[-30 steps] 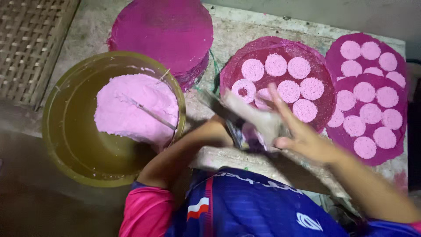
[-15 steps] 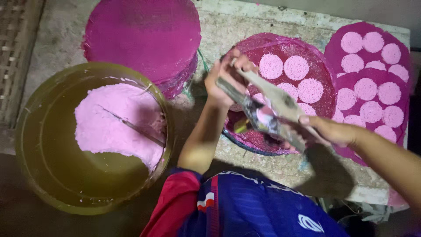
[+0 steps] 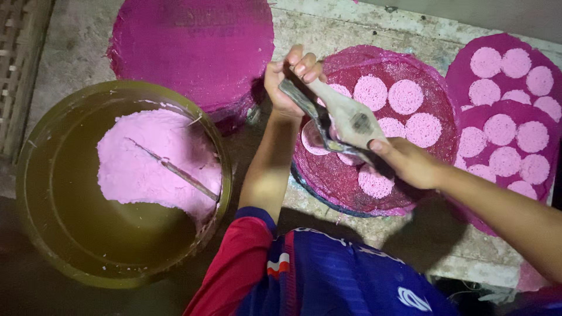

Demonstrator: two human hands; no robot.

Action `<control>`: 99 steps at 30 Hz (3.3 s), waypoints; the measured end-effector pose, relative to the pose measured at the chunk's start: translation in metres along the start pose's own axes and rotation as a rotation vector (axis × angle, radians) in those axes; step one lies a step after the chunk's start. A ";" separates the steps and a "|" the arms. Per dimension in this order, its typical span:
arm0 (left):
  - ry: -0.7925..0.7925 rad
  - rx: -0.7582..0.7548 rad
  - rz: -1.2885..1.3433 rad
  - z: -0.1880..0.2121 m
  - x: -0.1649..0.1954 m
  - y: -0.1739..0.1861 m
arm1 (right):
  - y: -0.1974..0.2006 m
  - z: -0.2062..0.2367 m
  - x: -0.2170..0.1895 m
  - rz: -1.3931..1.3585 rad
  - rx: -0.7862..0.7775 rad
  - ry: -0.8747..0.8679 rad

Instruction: The person scoops pink paste from a large basin into a handheld wooden mold press, squeezes the press to form a round disc, and ejects the molded disc onto round magenta trays that already hold rows of similar discs. They repeat the fill-press-eject cycle, occasionally repositioning the trays.

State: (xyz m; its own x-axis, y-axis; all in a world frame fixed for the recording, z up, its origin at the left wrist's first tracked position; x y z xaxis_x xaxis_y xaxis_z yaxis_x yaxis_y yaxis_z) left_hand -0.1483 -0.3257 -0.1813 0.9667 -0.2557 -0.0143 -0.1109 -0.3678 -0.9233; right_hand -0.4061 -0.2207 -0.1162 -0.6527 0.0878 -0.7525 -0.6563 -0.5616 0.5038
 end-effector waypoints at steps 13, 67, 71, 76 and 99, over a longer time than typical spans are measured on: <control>0.010 0.886 -0.766 0.012 -0.003 -0.034 | 0.001 -0.003 0.048 -0.268 0.048 0.125; -0.448 0.375 -2.227 0.196 -0.027 -0.044 | -0.088 0.091 0.102 -0.880 0.561 0.424; -0.348 0.432 -2.344 0.274 -0.004 -0.062 | -0.091 0.028 -0.010 -0.492 0.379 0.149; -0.190 0.467 -2.490 0.344 0.018 -0.070 | -0.149 -0.083 -0.173 -0.313 0.430 0.462; -0.441 0.114 -2.121 0.201 -0.039 -0.121 | 0.000 0.096 0.066 0.334 1.330 -0.067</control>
State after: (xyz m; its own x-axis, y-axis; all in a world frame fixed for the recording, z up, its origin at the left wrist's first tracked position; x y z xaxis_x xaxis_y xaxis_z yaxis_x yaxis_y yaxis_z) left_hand -0.1260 -0.0921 -0.1465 -0.4289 0.5246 0.7354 0.9017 0.2978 0.3135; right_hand -0.4856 -0.1362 -0.1251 -0.8419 0.1655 -0.5137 -0.3058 0.6379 0.7068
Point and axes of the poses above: each hand's wrist, its own z-axis away from the middle knuckle, its own y-axis out of the back of the hand, x = y × z, the point moved 1 cm from there along -z, towards the middle knuckle, and after that the axes turned 12 degrees about x, right-handed, at the moved point
